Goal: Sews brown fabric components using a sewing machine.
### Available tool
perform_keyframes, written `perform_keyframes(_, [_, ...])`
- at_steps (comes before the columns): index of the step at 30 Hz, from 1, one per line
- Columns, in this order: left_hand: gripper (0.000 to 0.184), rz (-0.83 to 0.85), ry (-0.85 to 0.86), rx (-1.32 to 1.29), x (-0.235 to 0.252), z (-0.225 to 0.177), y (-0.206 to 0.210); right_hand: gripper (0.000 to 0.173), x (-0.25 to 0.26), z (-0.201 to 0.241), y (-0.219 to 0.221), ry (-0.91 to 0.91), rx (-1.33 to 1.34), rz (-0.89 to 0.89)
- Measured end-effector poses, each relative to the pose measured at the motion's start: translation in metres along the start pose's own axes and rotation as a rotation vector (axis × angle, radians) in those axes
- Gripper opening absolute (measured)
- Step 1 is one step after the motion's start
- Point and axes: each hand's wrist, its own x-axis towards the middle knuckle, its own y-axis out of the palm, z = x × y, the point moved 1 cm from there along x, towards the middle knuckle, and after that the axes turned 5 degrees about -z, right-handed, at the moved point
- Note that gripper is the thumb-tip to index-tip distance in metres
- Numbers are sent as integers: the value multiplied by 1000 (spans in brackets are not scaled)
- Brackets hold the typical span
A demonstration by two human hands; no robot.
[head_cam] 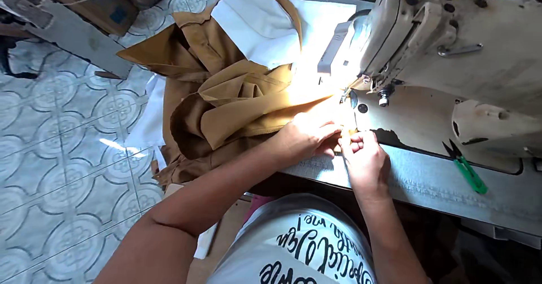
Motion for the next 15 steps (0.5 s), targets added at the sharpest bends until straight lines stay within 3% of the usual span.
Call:
perform_keyframes(2, [69, 43, -15, 41, 0, -1, 1, 20, 4, -4, -4, 45, 89, 34])
perform_keyframes(4, [71, 62, -11, 70, 5, -3, 1, 18, 11, -9, -13, 118, 281, 99])
perform_keyframes(6, [58, 59, 4, 80, 14, -2, 2, 13, 19, -9, -21, 274, 462, 175])
perform_keyframes(9, [18, -24, 81, 107, 32, 4, 7, 9, 29, -9, -25, 487, 695, 225])
perform_keyframes(15, [22, -23, 202, 161, 36, 6, -5, 13, 30, -16, -23, 567, 781, 219])
